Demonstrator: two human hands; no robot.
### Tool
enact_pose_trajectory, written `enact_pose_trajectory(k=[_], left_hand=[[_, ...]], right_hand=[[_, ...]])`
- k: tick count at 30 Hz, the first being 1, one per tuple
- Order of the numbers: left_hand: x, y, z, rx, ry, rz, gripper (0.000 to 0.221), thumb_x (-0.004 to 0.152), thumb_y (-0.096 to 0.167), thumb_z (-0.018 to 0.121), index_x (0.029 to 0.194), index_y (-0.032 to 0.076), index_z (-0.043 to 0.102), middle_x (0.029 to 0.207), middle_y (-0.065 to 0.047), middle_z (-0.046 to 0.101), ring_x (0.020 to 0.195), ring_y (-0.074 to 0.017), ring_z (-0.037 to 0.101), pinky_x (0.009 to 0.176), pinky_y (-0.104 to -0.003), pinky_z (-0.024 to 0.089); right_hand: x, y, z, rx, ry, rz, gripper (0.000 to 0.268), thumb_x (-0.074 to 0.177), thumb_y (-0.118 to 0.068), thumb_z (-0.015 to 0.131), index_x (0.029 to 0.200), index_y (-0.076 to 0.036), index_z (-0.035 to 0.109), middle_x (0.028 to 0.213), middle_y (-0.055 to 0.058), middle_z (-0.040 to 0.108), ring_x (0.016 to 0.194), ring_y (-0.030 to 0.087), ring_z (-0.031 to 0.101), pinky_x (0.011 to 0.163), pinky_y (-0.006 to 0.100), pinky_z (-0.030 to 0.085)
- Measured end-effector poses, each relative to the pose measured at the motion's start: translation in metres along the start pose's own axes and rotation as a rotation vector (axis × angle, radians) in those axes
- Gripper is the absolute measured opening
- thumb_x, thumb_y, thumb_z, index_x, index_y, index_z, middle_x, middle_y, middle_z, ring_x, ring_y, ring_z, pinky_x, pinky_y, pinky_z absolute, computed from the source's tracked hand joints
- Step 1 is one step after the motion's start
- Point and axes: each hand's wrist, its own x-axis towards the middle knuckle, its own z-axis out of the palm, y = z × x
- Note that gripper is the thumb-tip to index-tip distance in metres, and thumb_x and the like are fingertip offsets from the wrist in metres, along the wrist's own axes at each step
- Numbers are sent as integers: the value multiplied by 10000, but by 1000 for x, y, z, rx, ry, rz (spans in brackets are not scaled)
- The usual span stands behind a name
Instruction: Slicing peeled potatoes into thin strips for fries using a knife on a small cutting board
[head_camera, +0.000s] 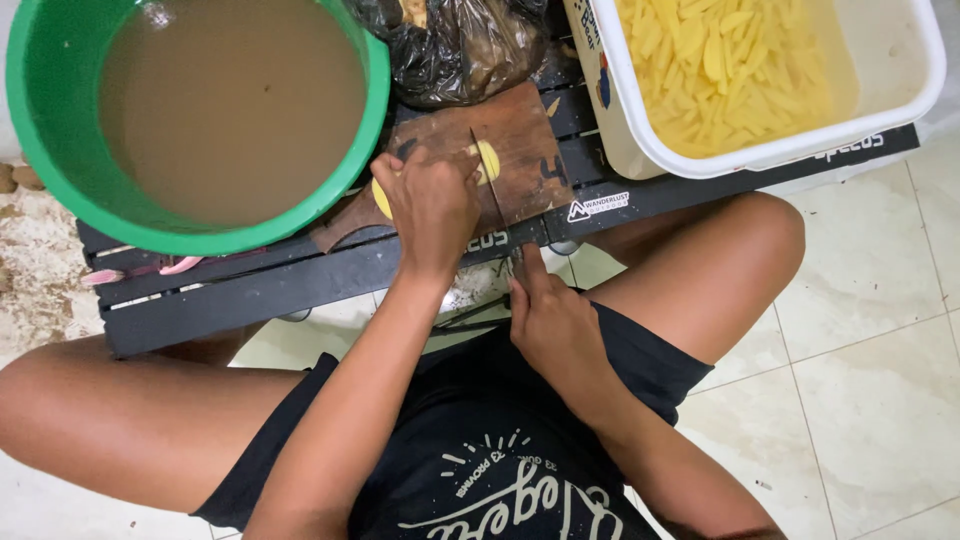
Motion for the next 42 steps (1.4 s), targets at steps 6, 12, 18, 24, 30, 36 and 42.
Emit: enact_pose_trajectory(k=[6, 12, 18, 24, 30, 36, 42], left_hand=[[-6, 9, -8, -95, 61, 22, 317, 920, 171, 705, 645, 93, 569, 509, -40, 465, 772, -272, 581, 963, -479, 232], [-15, -24, 42, 65, 62, 54, 94, 828, 370, 705, 741, 338, 725, 563, 41, 533, 811, -229, 535, 865, -478, 305], [-9, -25, 41, 99, 87, 68, 73, 776, 415, 744, 742, 352, 757, 521, 11, 524, 829, -245, 556, 850, -463, 312], [-10, -17, 24, 1, 78, 2, 103, 759, 438, 761, 749, 337, 780, 611, 19, 588, 859, -219, 554, 911, -442, 309], [-7, -15, 20, 10, 66, -9, 104, 800, 407, 729, 751, 321, 760, 583, -13, 556, 856, -207, 547, 906, -456, 290], [-9, -12, 12, 4, 62, 2, 103, 818, 379, 703, 733, 346, 750, 601, 35, 591, 863, -175, 552, 901, -460, 276], [-6, -2, -3, -14, 57, 7, 135, 859, 338, 674, 745, 346, 748, 625, 45, 613, 843, -181, 534, 895, -451, 283]], right_hand=[[-10, 0, 7, -96, 30, -3, 530, 1049, -323, 490, 1503, -50, 469, 859, 228, 718, 615, 444, 727, 473, 552, 601], [-40, -4, -9, -171, 8, 8, 509, 1054, -349, 488, 1480, -70, 510, 816, 196, 727, 575, 376, 735, 488, 486, 629], [-29, -6, -36, 124, -62, 107, 525, 1020, -347, 493, 1469, -76, 507, 916, 269, 733, 763, 550, 711, 599, 685, 559], [-20, -8, -19, 150, 30, 84, 500, 1020, -279, 501, 1463, -48, 521, 966, 279, 730, 783, 556, 697, 615, 675, 558], [-16, -20, -29, 174, 34, 56, 470, 1023, -262, 519, 1416, -5, 541, 919, 321, 719, 768, 581, 689, 593, 709, 531], [-17, -17, -15, 113, 69, 4, 475, 1039, -254, 502, 1448, -17, 547, 865, 249, 733, 659, 502, 710, 536, 604, 585], [-23, -10, -3, 53, 96, 18, 478, 1026, -306, 516, 1457, -100, 536, 849, 219, 716, 667, 504, 705, 548, 641, 566]])
